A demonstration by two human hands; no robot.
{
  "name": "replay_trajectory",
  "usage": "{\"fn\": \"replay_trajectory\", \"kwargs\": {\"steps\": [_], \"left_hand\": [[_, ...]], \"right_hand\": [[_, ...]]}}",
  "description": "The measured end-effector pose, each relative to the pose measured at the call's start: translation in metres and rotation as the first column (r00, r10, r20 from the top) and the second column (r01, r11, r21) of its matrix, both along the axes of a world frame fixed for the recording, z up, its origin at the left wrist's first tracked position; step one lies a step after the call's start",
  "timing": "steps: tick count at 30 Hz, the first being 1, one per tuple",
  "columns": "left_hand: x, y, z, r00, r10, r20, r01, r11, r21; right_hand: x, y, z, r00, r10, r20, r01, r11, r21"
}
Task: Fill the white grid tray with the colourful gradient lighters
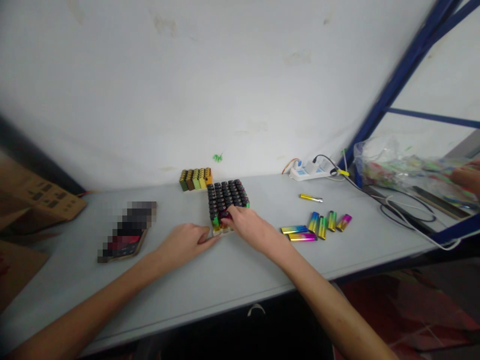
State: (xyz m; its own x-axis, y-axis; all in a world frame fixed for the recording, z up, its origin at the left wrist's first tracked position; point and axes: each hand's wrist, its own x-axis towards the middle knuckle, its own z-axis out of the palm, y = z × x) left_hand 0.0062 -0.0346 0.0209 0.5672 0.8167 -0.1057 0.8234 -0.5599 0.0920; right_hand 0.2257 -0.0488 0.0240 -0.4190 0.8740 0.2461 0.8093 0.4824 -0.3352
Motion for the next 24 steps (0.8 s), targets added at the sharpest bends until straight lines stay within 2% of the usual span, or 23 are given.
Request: {"fn": "replay_trajectory", "kwargs": {"steps": [4,7,10,12,15,17,19,21,24], "left_hand": [[0.000,0.000,0.000,1.000,0.011,0.002,-0.011,1.000,0.005],[0.000,0.000,0.000,1.000,-0.015,0.003,0.015,1.000,0.014],[-0.001,0.001,-0.001,0.999,-0.041,0.000,0.041,0.999,0.023],[-0.002,0.001,-0.002,0.999,-0.042,-0.003,0.042,0.999,0.030],[-0.003,0.001,-0.003,0.999,-0.031,0.012,0.030,0.999,0.029],[-0.003,0.001,-0.004,0.999,-0.026,0.027,0.025,0.999,0.021],[-0.002,0.001,-0.004,0.999,-0.021,0.027,0.021,1.000,0.016],[-0.002,0.002,-0.004,1.000,-0.016,0.019,0.015,1.000,0.016],[-0.001,0.002,-0.004,1.000,-0.015,0.014,0.014,1.000,0.018]], "right_hand": [[-0.012,-0.010,0.014,0.984,-0.114,0.137,0.113,0.993,0.015],[0.001,-0.016,0.024,0.977,-0.154,0.144,0.156,0.988,-0.006],[0.053,-0.009,0.028,0.976,-0.200,0.083,0.200,0.980,0.008],[0.106,0.004,0.024,0.933,-0.352,0.074,0.344,0.933,0.102],[0.186,0.024,0.011,0.847,-0.495,0.196,0.463,0.867,0.185],[0.224,0.033,-0.001,0.776,-0.545,0.317,0.522,0.837,0.163],[0.245,0.037,-0.011,0.776,-0.473,0.417,0.490,0.869,0.074],[0.252,0.037,-0.018,0.789,-0.429,0.440,0.463,0.886,0.034],[0.244,0.034,-0.020,0.794,-0.489,0.362,0.503,0.862,0.062]]}}
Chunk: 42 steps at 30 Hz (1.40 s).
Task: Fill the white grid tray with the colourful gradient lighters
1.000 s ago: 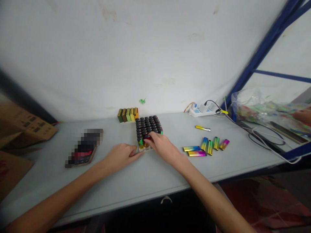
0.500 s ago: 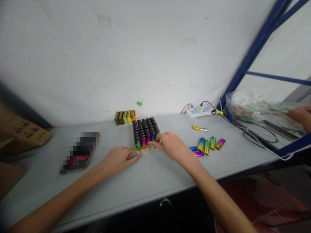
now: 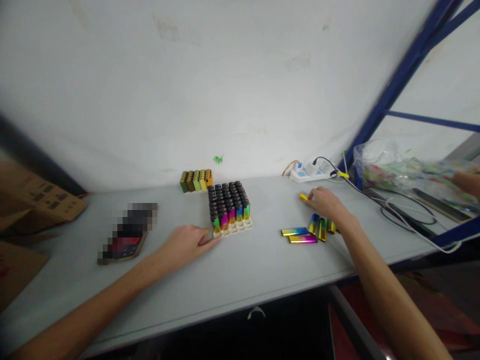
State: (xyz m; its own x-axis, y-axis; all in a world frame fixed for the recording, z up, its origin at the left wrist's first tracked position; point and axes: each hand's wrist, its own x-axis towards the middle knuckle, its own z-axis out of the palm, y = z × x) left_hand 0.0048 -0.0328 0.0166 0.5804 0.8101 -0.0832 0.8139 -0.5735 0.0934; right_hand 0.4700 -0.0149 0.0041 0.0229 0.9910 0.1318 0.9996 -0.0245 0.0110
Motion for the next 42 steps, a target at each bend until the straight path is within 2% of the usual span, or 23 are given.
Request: {"fn": "replay_trajectory", "kwargs": {"steps": [3,5,7,9,10,13,15,18,20,22,24,26,31,33,38,42], "left_hand": [[-0.001,0.000,0.000,1.000,-0.002,0.002,0.002,1.000,0.000],[-0.001,0.000,0.000,1.000,-0.005,0.000,0.005,1.000,0.002],[-0.002,0.000,0.000,1.000,-0.009,-0.004,0.009,1.000,0.005],[-0.002,0.001,-0.001,1.000,-0.014,0.002,0.014,1.000,0.007],[-0.003,0.001,-0.002,1.000,-0.014,0.008,0.014,1.000,0.008],[-0.003,0.001,-0.003,1.000,-0.014,0.026,0.014,1.000,0.011],[-0.003,0.002,-0.004,1.000,-0.012,0.023,0.012,1.000,0.012],[-0.002,0.001,-0.002,1.000,-0.010,0.020,0.010,1.000,0.011],[-0.001,0.000,-0.001,1.000,-0.011,0.021,0.011,1.000,0.011],[0.000,-0.002,0.001,1.000,-0.009,0.013,0.009,1.000,0.012],[0.000,-0.003,0.003,1.000,-0.009,0.000,0.009,1.000,0.017],[0.001,-0.003,0.004,1.000,-0.015,-0.009,0.016,1.000,0.019],[0.001,-0.002,0.005,1.000,-0.008,-0.022,0.009,1.000,0.007],[0.001,-0.002,0.004,1.000,-0.007,-0.013,0.007,1.000,0.013],[0.000,-0.002,0.003,1.000,-0.005,-0.010,0.005,1.000,0.013],[0.001,-0.002,0.004,1.000,-0.015,-0.020,0.015,1.000,0.013]], "right_hand": [[-0.022,-0.005,0.009,0.978,-0.016,-0.208,0.034,0.996,0.081],[-0.045,-0.011,0.020,0.922,0.066,-0.382,-0.013,0.990,0.140],[-0.073,-0.019,0.032,0.855,0.205,-0.477,-0.094,0.965,0.246],[-0.104,-0.028,0.040,0.744,0.326,-0.583,-0.156,0.933,0.323],[-0.119,-0.032,0.043,0.668,0.344,-0.660,-0.155,0.932,0.329],[-0.158,-0.040,0.044,0.411,0.282,-0.867,-0.168,0.958,0.232],[-0.175,-0.041,0.042,0.340,0.263,-0.903,-0.202,0.958,0.203],[-0.191,-0.041,0.036,0.366,0.358,-0.859,-0.310,0.917,0.250],[-0.198,-0.042,0.032,0.346,0.416,-0.841,-0.419,0.871,0.258],[-0.203,-0.044,0.026,0.266,0.386,-0.883,-0.495,0.841,0.219],[-0.209,-0.046,0.019,0.201,0.319,-0.926,-0.504,0.845,0.182],[-0.214,-0.046,0.013,0.210,0.299,-0.931,-0.451,0.874,0.179],[-0.227,-0.041,0.006,0.438,0.307,-0.845,-0.305,0.935,0.181],[-0.230,-0.041,0.006,0.494,0.274,-0.825,-0.260,0.952,0.161],[-0.235,-0.043,0.004,0.551,0.245,-0.798,-0.247,0.961,0.125],[-0.236,-0.043,0.000,0.594,0.198,-0.779,-0.157,0.979,0.129]]}}
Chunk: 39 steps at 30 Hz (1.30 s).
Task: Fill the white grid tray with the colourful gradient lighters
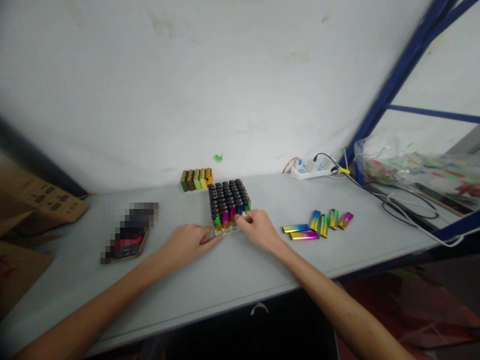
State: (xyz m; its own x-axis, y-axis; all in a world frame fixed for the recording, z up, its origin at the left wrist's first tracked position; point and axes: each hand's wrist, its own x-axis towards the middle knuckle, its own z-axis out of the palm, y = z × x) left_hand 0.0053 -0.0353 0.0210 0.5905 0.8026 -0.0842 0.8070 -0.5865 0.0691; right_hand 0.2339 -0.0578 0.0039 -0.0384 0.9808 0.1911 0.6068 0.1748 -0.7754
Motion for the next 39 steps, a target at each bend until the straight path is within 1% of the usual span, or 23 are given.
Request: {"fn": "replay_trajectory", "kwargs": {"steps": [7,15,18,21,22,24,26,28,30,32,36,39], "left_hand": [[0.001,-0.001,0.003,1.000,0.001,-0.008,-0.001,1.000,-0.010],[0.000,0.001,0.000,1.000,-0.003,-0.003,0.003,1.000,0.000],[0.000,0.000,0.001,1.000,-0.007,0.009,0.007,1.000,-0.004],[0.001,-0.001,0.002,1.000,0.000,0.016,0.000,1.000,-0.014],[0.001,-0.001,0.002,1.000,0.004,0.014,-0.004,1.000,-0.018],[0.001,-0.001,0.001,1.000,0.014,0.009,-0.014,1.000,-0.023],[0.001,-0.001,0.001,1.000,0.013,0.010,-0.013,1.000,-0.015],[0.000,-0.001,0.000,1.000,0.004,0.014,-0.004,1.000,-0.004],[0.001,-0.001,0.000,1.000,-0.001,0.014,0.001,1.000,0.000],[0.001,-0.001,0.001,1.000,0.001,0.005,-0.001,1.000,-0.008],[0.001,-0.001,0.002,1.000,-0.001,0.008,0.001,1.000,-0.014],[0.001,0.000,0.000,1.000,0.010,0.025,-0.009,1.000,-0.012]], "right_hand": [[0.001,0.000,-0.002,1.000,-0.004,-0.017,0.003,1.000,-0.022],[0.001,0.001,-0.002,1.000,0.017,0.002,-0.017,0.999,-0.030],[0.004,-0.004,0.002,0.997,0.061,-0.037,-0.061,0.998,0.024],[0.009,-0.012,0.009,0.985,0.155,-0.077,-0.149,0.986,0.072],[0.011,-0.014,0.012,0.979,0.196,-0.063,-0.190,0.978,0.090],[0.014,-0.017,0.019,0.967,0.254,0.025,-0.255,0.954,0.156],[0.016,-0.017,0.025,0.958,0.248,0.147,-0.278,0.931,0.237],[0.017,-0.014,0.029,0.955,0.198,0.221,-0.255,0.928,0.273],[0.017,-0.009,0.028,0.958,0.155,0.240,-0.217,0.940,0.263],[0.016,-0.003,0.024,0.960,0.135,0.243,-0.196,0.949,0.248],[0.013,0.005,0.014,0.942,0.145,0.302,-0.220,0.948,0.231],[0.013,0.007,0.013,0.926,0.157,0.344,-0.237,0.949,0.206]]}}
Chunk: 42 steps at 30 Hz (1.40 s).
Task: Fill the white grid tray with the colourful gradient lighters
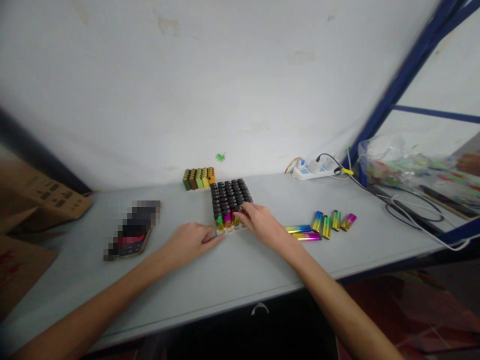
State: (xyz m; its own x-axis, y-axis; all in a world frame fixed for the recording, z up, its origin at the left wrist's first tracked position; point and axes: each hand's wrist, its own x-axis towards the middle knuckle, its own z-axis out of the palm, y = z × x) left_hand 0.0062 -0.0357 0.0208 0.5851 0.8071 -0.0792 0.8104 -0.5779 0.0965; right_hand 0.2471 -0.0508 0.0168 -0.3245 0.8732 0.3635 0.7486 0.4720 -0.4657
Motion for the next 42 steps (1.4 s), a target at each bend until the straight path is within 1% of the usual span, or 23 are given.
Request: {"fn": "replay_trajectory", "kwargs": {"steps": [4,7,11,12,14,16,17,18,19,21,22,24,25,27,29,32,35,37,38,39,40,42], "left_hand": [[0.000,0.001,-0.001,1.000,0.007,-0.002,-0.007,1.000,-0.002],[0.000,0.001,0.000,1.000,-0.002,-0.013,0.002,1.000,0.002],[0.000,0.000,0.002,1.000,0.001,-0.027,-0.002,1.000,-0.011],[0.000,0.000,0.002,0.999,0.003,-0.032,-0.003,1.000,-0.014],[-0.001,0.000,0.002,0.999,0.005,-0.038,-0.006,1.000,-0.017],[-0.002,0.001,0.000,1.000,-0.002,-0.031,0.002,1.000,-0.008],[-0.002,0.001,0.000,1.000,-0.009,-0.027,0.009,1.000,-0.001],[-0.003,0.001,-0.001,1.000,-0.016,-0.025,0.016,1.000,0.004],[-0.003,0.001,-0.002,0.999,-0.022,-0.025,0.022,1.000,0.006],[-0.003,0.001,-0.002,0.999,-0.028,-0.026,0.028,1.000,0.005],[-0.003,0.002,-0.002,0.999,-0.029,-0.027,0.029,1.000,0.005],[-0.003,0.002,-0.002,0.999,-0.032,-0.030,0.032,0.999,0.010],[-0.003,0.002,-0.002,0.999,-0.032,-0.033,0.033,0.999,0.013],[-0.003,0.002,-0.002,0.999,-0.030,-0.041,0.031,0.999,0.016],[-0.003,0.003,-0.002,0.998,-0.029,-0.048,0.029,0.999,0.016],[-0.003,0.004,-0.002,0.998,-0.029,-0.055,0.030,0.999,0.021],[-0.003,0.004,-0.003,0.998,-0.031,-0.059,0.032,0.999,0.022],[-0.003,0.003,-0.003,0.998,-0.025,-0.058,0.026,0.999,0.023],[-0.003,0.003,-0.004,0.998,-0.021,-0.057,0.023,0.999,0.024],[-0.004,0.003,-0.004,0.998,-0.021,-0.054,0.022,0.999,0.024],[-0.004,0.004,-0.005,0.999,-0.021,-0.050,0.023,0.999,0.026],[-0.004,0.004,-0.006,0.999,-0.027,-0.038,0.028,0.999,0.029]], "right_hand": [[0.000,0.002,0.003,0.998,0.015,0.066,-0.013,0.999,-0.030],[-0.004,0.003,0.004,0.992,0.012,0.123,-0.010,1.000,-0.019],[-0.009,0.001,0.005,0.964,-0.041,0.264,0.049,0.999,-0.024],[-0.009,0.000,0.007,0.957,-0.056,0.286,0.066,0.997,-0.026],[-0.003,-0.002,0.012,0.957,-0.048,0.287,0.062,0.997,-0.039],[0.014,-0.005,0.019,0.965,-0.035,0.259,0.051,0.997,-0.057],[0.028,-0.007,0.022,0.965,-0.050,0.256,0.067,0.996,-0.060],[0.044,-0.010,0.024,0.957,-0.100,0.272,0.119,0.991,-0.053],[0.063,-0.012,0.026,0.933,-0.178,0.313,0.201,0.979,-0.040],[0.105,-0.019,0.028,0.847,-0.328,0.418,0.367,0.930,-0.014],[0.126,-0.024,0.027,0.792,-0.393,0.467,0.450,0.893,-0.012],[0.158,-0.032,0.022,0.687,-0.465,0.558,0.580,0.814,-0.035],[0.168,-0.036,0.018,0.667,-0.475,0.574,0.609,0.791,-0.053],[0.176,-0.040,0.009,0.677,-0.479,0.560,0.621,0.779,-0.085],[0.171,-0.039,0.000,0.707,-0.478,0.521,0.608,0.788,-0.101],[0.156,-0.027,-0.009,0.750,-0.473,0.461,0.577,0.810,-0.107],[0.143,-0.012,-0.009,0.841,-0.429,0.328,0.483,0.870,-0.099],[0.133,-0.004,-0.005,0.917,-0.364,0.162,0.387,0.910,-0.149],[0.127,-0.002,-0.003,0.948,-0.314,0.043,0.316,0.926,-0.205],[0.120,0.000,0.001,0.961,-0.259,-0.096,0.225,0.936,-0.269],[0.111,0.000,0.004,0.949,-0.205,-0.241,0.120,0.938,-0.324],[0.091,0.000,0.011,0.871,-0.116,-0.477,-0.076,0.928,-0.365]]}}
